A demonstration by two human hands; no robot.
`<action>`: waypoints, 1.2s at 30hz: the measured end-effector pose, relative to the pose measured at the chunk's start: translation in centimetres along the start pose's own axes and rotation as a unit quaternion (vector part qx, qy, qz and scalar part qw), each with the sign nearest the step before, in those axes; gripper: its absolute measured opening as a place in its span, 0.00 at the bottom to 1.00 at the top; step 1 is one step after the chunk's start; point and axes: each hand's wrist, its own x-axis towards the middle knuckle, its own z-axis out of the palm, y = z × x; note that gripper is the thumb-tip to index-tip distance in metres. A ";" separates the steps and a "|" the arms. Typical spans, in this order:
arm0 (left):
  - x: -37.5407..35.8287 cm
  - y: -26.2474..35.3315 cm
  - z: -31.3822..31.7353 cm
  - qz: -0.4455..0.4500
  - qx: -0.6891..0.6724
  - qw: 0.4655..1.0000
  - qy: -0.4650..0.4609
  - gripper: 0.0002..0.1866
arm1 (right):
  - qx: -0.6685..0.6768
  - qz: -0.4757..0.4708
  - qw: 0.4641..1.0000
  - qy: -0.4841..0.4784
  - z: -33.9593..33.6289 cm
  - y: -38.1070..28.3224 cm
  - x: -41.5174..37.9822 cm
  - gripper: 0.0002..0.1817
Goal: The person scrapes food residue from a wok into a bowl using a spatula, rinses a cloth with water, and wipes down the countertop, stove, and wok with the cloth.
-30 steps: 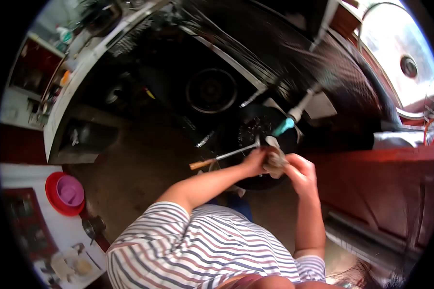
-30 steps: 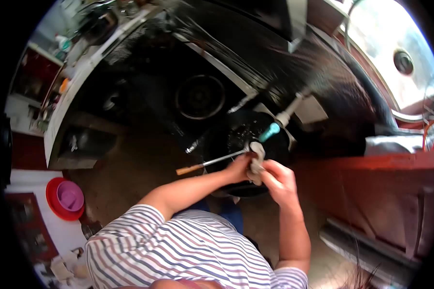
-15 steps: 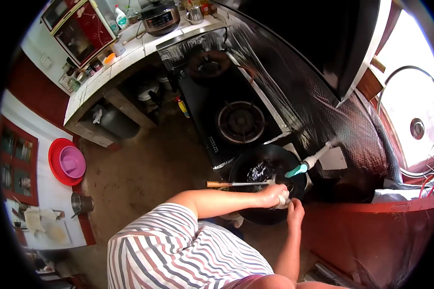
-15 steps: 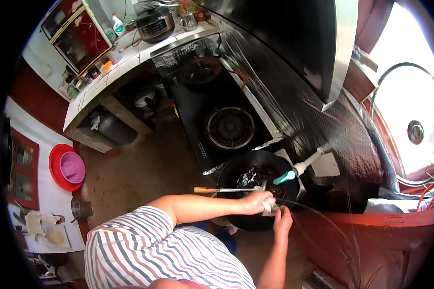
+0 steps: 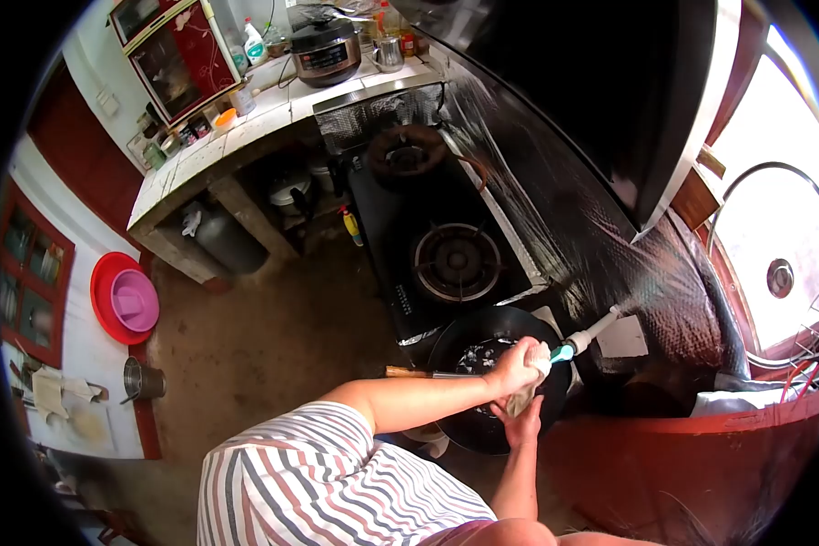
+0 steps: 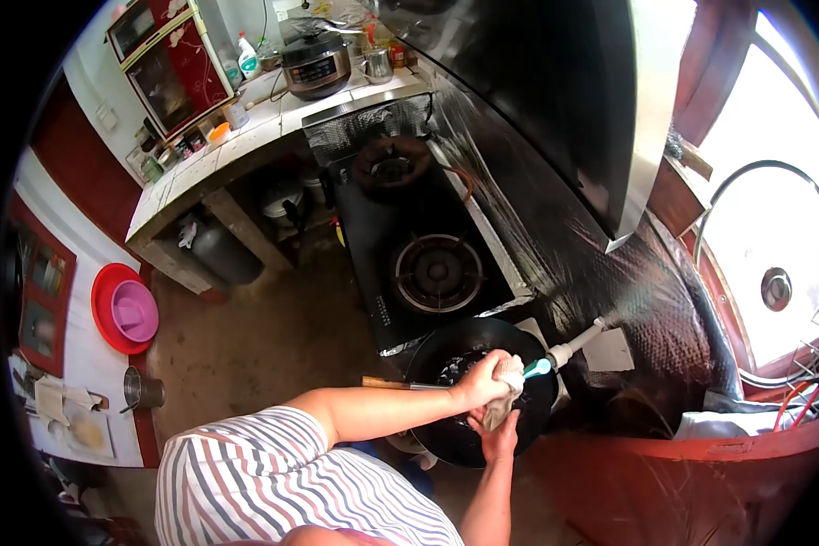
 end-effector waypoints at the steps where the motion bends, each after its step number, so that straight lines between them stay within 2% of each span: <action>1: -1.0 -0.5 0.0 0.016 0.033 0.999 -0.017 0.22 | 0.064 -0.020 0.998 -0.005 1.0 -0.5 -0.1 0.40; 2: -2.3 -1.4 0.0 0.020 -0.009 0.996 -0.089 0.23 | 0.113 -0.017 0.991 -0.066 0.4 -0.4 0.7 0.41; 3: -3.7 -1.8 -0.5 0.018 -0.009 0.996 -0.090 0.23 | 0.158 -0.029 0.986 -0.042 -0.1 -0.3 1.5 0.38; 4: -5.0 -2.0 -1.3 0.170 0.132 0.968 -0.132 0.21 | 0.128 0.014 0.991 -0.043 -0.8 -0.1 1.7 0.34; 5: -5.6 -2.1 -2.3 0.317 0.268 0.895 -0.166 0.19 | 0.098 0.055 0.993 -0.047 -1.4 -0.1 1.7 0.31; 6: -5.6 -2.1 -3.4 0.263 0.227 0.925 -0.151 0.17 | 0.119 0.063 0.990 -0.029 -0.7 -0.2 1.0 0.25; 7: -5.4 -2.3 -4.2 0.206 0.185 0.951 -0.135 0.16 | 0.147 0.053 0.987 -0.035 0.5 -0.3 0.5 0.26; 8: -4.6 -5.6 -4.9 0.135 0.148 0.976 -0.084 0.13 | 0.210 0.068 0.970 -0.100 1.6 -0.6 -0.4 0.26; 9: -4.1 -5.3 -5.8 0.053 0.119 0.990 -0.047 0.19 | 0.271 0.083 0.945 -0.164 2.6 -0.9 -1.2 0.27; 10: -3.8 -4.8 -6.1 -0.126 -0.072 0.984 -0.106 0.23 | 0.334 0.113 0.921 -0.167 3.4 -0.7 -1.5 0.29; 11: -3.2 -3.1 -6.4 -0.290 -0.261 0.908 -0.154 0.28 | 0.394 0.126 0.890 -0.192 4.8 -0.9 -1.8 0.29; 12: -2.2 -4.9 -6.3 -0.296 -0.364 0.845 -0.258 0.35 | 0.423 0.130 0.867 -0.229 5.9 -0.8 -1.8 0.29; 13: -1.8 -5.1 -5.3 -0.259 -0.493 0.775 -0.297 0.32 | 0.451 0.132 0.842 -0.264 6.6 -0.6 -1.7 0.28; 15: -0.8 -2.1 -4.5 -0.247 -0.547 0.731 -0.324 0.28 | 0.488 0.171 0.811 -0.274 7.3 -0.5 -1.2 0.28; 16: -0.2 -1.6 -4.0 -0.225 -0.541 0.752 -0.300 0.18 | 0.465 0.171 0.827 -0.265 7.1 -0.6 -0.9 0.27; 17: 0.6 -1.9 -3.7 -0.227 -0.473 0.809 -0.265 0.11 | 0.443 0.171 0.842 -0.255 6.6 -0.7 -0.5 0.26; 18: 1.3 -2.2 -3.4 -0.228 -0.431 0.840 -0.240 0.09 | 0.419 0.168 0.858 -0.246 6.3 -1.1 -0.3 0.25; 20: 2.1 -2.8 -2.7 -0.233 -0.379 0.876 -0.187 0.08 | 0.340 0.162 0.906 -0.196 5.5 -2.2 0.1 0.22; 21: 2.1 -2.9 -2.4 -0.233 -0.380 0.876 -0.186 0.08 | 0.239 0.151 0.953 -0.106 5.3 -2.6 0.0 0.21; 23: 2.1 -3.0 -1.8 -0.219 -0.197 0.948 -0.119 0.08 | 0.072 0.134 0.987 -0.051 4.8 -2.6 0.8 0.18; 24: 2.4 -5.2 -1.4 -0.176 -0.170 0.959 -0.145 0.10 | -0.032 0.122 0.992 -0.025 4.2 -2.3 1.3 0.18; 25: 2.4 -6.1 -1.1 -0.147 -0.029 0.981 -0.127 0.12 | -0.136 0.107 0.985 0.000 3.8 -2.0 1.9 0.19; 26: 2.6 -7.3 -0.8 -0.139 0.061 0.982 -0.111 0.13 | -0.245 -0.047 0.966 0.074 4.0 -0.3 2.4 0.21; 27: 2.4 -8.6 -0.4 -0.132 0.151 0.975 -0.096 0.14 | -0.491 -0.058 0.864 0.096 3.4 -0.5 2.7 0.25; 28: 1.8 -9.1 0.0 -0.147 0.194 0.967 -0.072 0.14 | -0.576 -0.064 0.811 0.081 3.7 -0.5 2.2 0.26; 29: 0.9 -9.6 0.4 -0.121 0.234 0.964 -0.026 0.11 | -0.656 -0.072 0.749 0.064 4.3 -0.6 1.8 0.28; 31: -0.3 -9.5 0.4 -0.159 0.279 0.947 0.006 0.12 | -0.738 -0.004 0.667 0.101 5.1 -0.6 1.7 0.32; 32: 0.1 -10.6 0.4 -0.204 0.296 0.933 -0.015 0.13 | -0.742 -0.014 0.663 0.094 5.4 -0.8 1.5 0.30; 34: -0.2 -9.2 0.0 -0.184 0.318 0.930 -0.024 0.14 | -0.747 -0.021 0.659 0.086 5.3 -0.8 0.9 0.29; 36: -0.1 -8.9 -0.1 -0.126 0.332 0.933 -0.054 0.16 | -0.647 -0.091 0.756 0.023 2.4 -0.1 1.6 0.23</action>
